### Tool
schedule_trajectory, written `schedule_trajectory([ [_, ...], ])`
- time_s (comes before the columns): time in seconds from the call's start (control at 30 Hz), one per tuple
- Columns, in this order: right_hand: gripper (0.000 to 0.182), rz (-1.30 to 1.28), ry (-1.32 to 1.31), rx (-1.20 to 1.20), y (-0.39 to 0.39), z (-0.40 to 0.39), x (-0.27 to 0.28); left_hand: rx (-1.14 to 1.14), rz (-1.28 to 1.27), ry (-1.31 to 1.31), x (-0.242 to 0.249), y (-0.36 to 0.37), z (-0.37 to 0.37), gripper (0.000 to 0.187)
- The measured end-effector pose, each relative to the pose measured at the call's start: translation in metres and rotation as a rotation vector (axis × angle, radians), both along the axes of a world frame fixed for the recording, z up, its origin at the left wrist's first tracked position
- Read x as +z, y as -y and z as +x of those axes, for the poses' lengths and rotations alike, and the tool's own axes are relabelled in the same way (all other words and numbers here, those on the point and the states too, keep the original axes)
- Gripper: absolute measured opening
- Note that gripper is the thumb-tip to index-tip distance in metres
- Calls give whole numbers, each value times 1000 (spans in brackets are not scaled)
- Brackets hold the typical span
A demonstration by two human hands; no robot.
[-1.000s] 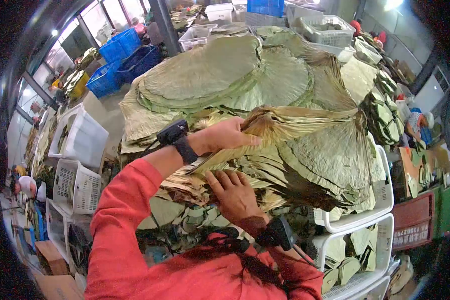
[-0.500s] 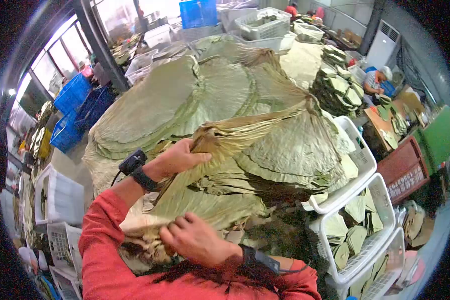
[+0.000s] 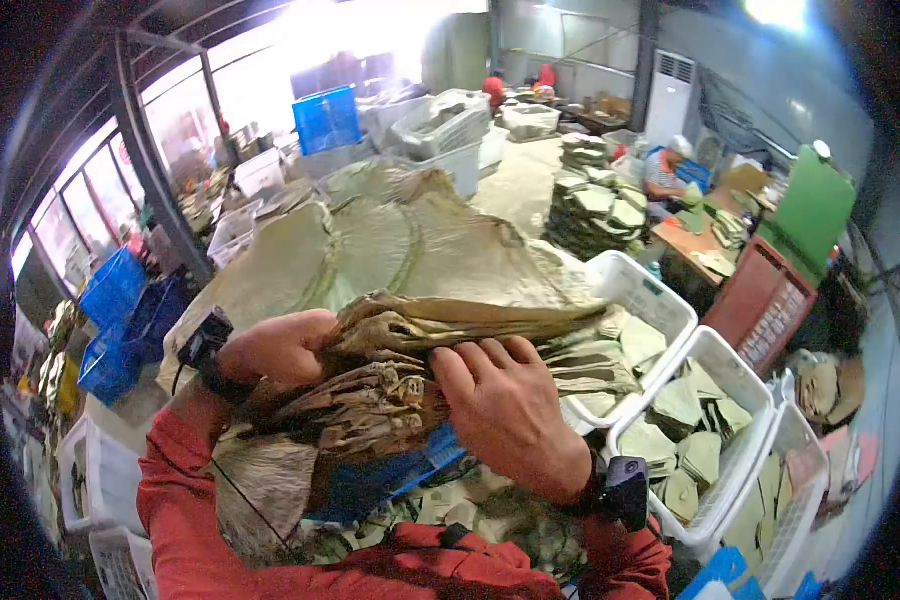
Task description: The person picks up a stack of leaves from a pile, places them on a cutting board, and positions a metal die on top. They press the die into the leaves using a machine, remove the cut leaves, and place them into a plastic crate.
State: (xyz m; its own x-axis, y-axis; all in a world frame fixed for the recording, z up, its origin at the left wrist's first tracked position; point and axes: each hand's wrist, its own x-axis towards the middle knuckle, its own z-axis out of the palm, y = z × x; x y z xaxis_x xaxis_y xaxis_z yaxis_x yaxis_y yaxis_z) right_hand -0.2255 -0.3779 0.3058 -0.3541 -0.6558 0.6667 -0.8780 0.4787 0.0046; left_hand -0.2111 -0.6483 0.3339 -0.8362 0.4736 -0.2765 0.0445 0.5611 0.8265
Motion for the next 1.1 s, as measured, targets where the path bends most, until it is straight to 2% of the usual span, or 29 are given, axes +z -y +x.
schedule_trajectory([
  [0.1, 28, -34, 54, -137, -37, 26, 6, -164, 84, -86, 9, -41, 1, 23],
  [0.17, 29, -74, -17, -172, -64, 44, 12, -264, 114, -142, 1, -61, -3, 14],
  [0.23, 29, -156, -83, -201, -92, 65, 22, -401, 138, -147, 17, -94, 5, 10],
  [0.27, 28, -132, -81, -237, -106, 77, 28, -474, 149, -149, 24, -112, 9, 11],
  [0.33, 26, -88, -75, -320, -132, 100, 38, -542, 125, -238, 10, -134, 1, 16],
  [0.37, 29, -7, -22, -340, -146, 110, 45, -566, 98, -255, 5, -144, -3, 15],
  [0.47, 34, -56, 177, -303, -186, 130, 43, -683, 159, -94, 10, -194, -10, 16],
  [0.53, 38, -126, 319, -367, -215, 141, 36, -784, 327, 77, 11, -240, -12, 21],
  [0.57, 37, -163, 353, -440, -224, 151, 36, -812, 306, 63, 15, -262, -14, 30],
  [0.6, 36, -202, 385, -512, -233, 160, 35, -914, 225, -68, 3, -280, -36, 29],
  [0.67, 38, -202, 270, -639, -257, 173, 25, -970, 292, 148, -3, -332, -46, 33],
  [0.73, 39, -182, 190, -798, -277, 192, 18, -931, 282, 100, -1, -372, -54, 60],
  [0.77, 56, -132, 153, -917, -287, 200, 12, -1109, 380, 205, 2, -394, -50, 71],
  [0.8, 63, -195, 219, -956, -296, 206, 8, -1283, 472, 324, 6, -413, -46, 82],
  [0.83, 70, -262, 287, -990, -306, 213, 6, -1455, 375, 312, -23, -450, -71, 102],
  [0.87, 77, -333, 353, -1018, -311, 221, 6, -1563, 367, 302, -3, -460, -41, 109],
  [0.9, 91, -451, 673, -1188, -306, 230, 17, -1621, 216, 33, -9, -482, -43, 108],
  [0.93, 90, -431, 642, -1271, -314, 238, 9, -1654, 79, -248, -16, -503, -43, 107],
  [1.0, 88, -391, 585, -1430, -335, 257, -17, -1800, 199, -209, -24, -535, -28, 100],
  [1.03, 81, -494, 665, -1496, -323, 269, -7, -1871, 254, -181, -29, -548, -19, 97],
  [1.1, 76, -369, 624, -1645, -314, 296, 0, -2013, 393, -50, -31, -577, 9, 92],
])
